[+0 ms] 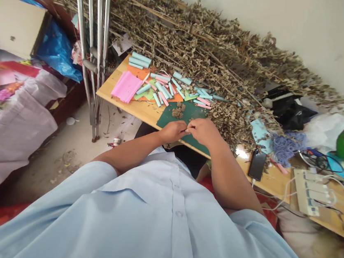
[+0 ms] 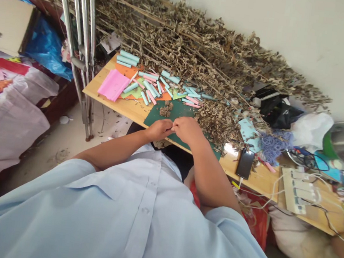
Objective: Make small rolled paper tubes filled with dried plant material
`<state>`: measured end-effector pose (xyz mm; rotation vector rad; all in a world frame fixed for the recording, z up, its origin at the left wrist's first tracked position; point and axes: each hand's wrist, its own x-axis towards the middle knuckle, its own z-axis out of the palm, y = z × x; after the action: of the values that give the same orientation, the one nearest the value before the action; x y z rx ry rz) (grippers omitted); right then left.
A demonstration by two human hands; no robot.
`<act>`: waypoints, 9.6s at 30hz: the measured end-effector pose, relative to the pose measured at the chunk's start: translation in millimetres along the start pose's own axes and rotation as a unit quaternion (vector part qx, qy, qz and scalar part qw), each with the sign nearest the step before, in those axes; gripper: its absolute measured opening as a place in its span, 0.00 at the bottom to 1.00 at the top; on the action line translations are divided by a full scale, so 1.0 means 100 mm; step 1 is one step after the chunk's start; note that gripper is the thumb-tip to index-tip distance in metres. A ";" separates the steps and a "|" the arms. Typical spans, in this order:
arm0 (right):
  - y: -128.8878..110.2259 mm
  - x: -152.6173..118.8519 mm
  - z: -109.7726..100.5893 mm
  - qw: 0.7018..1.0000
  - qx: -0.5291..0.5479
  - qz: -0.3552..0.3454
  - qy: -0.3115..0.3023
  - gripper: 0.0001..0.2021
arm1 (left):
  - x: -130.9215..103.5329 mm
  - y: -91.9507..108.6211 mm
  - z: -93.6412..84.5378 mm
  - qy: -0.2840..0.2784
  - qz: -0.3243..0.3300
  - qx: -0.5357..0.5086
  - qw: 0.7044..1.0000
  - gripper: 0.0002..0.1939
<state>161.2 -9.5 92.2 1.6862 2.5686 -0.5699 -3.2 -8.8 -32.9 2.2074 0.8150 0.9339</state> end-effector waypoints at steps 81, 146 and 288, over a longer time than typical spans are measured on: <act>0.24 -0.23 0.41 0.929 0.325 0.156 0.079 0.07 | 0.00 0.01 -0.01 -0.007 -0.022 -0.008 1.000 0.14; -0.19 -0.29 0.31 0.992 -0.072 0.002 0.107 0.14 | 0.00 -0.02 0.01 -0.028 -0.028 0.013 0.999 0.10; 0.43 -0.43 0.82 0.840 0.343 0.108 0.405 0.14 | -0.01 0.21 -0.29 0.081 -0.174 -0.041 0.981 0.10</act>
<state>202.6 -58.0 12.4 2.9650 2.7432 -1.0329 -19.4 -14.7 -1.3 1.8553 1.1732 0.9590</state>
